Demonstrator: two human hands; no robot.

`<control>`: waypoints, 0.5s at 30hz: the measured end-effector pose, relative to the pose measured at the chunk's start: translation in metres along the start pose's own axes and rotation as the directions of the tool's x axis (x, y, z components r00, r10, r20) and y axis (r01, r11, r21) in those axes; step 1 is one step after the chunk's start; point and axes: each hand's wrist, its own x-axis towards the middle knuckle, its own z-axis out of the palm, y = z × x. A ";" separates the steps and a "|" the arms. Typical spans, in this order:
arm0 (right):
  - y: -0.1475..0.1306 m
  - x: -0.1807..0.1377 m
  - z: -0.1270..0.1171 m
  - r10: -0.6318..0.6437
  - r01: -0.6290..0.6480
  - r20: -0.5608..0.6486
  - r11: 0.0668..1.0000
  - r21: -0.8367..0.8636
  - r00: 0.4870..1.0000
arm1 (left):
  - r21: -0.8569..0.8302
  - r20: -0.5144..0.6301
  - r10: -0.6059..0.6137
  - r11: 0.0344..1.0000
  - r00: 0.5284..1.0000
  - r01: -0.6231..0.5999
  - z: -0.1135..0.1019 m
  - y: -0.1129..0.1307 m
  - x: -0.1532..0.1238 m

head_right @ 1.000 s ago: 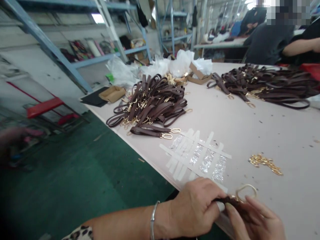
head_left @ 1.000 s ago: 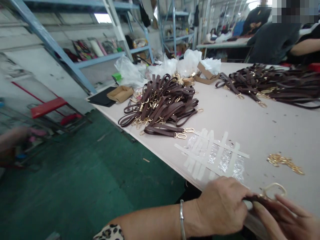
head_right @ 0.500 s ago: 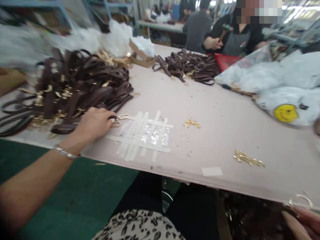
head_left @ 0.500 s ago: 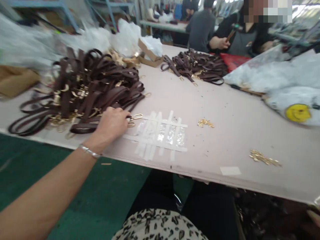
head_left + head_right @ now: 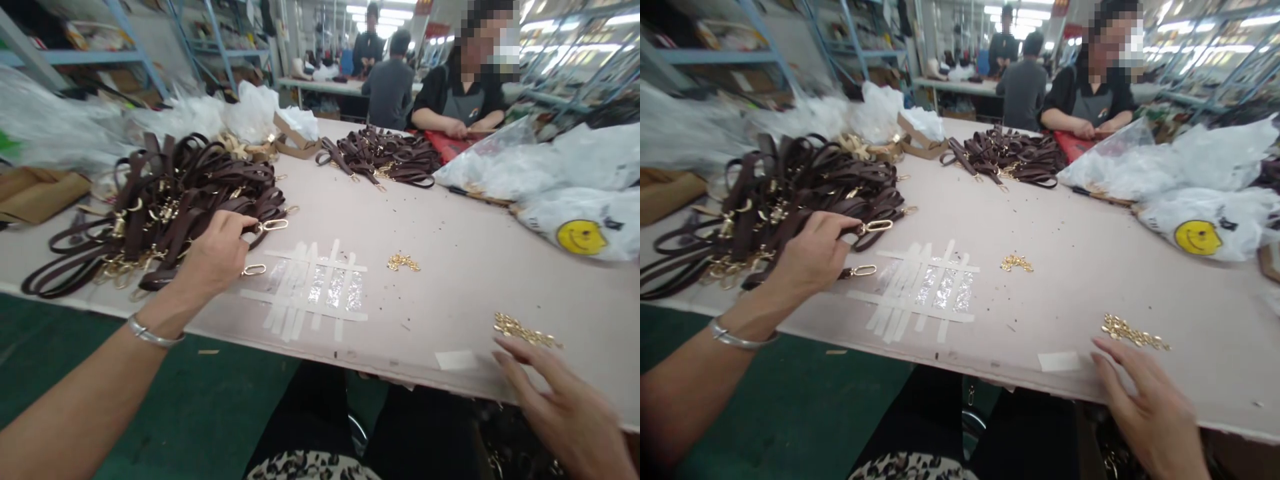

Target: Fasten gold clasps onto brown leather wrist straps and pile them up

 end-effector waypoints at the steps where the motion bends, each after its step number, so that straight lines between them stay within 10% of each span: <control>1: -0.014 0.016 0.017 -0.089 0.089 0.050 0.996 -0.010 0.995 | -0.055 -0.050 0.001 0.998 0.999 -0.003 -0.007 0.006 0.003; 5: -0.055 0.077 0.085 -0.282 0.292 0.110 0.953 -0.086 0.953 | -0.446 -0.064 -0.193 0.883 0.979 0.145 -0.024 0.037 0.006; 9: -0.066 0.111 0.132 -0.425 0.447 0.137 0.850 -0.279 0.895 | -0.810 0.366 -0.442 0.281 0.819 0.514 -0.015 0.065 -0.005; 15: -0.061 0.120 0.152 -0.544 0.544 0.106 0.764 -0.347 0.832 | -0.674 0.737 -0.314 -0.402 0.599 0.619 0.007 0.088 -0.035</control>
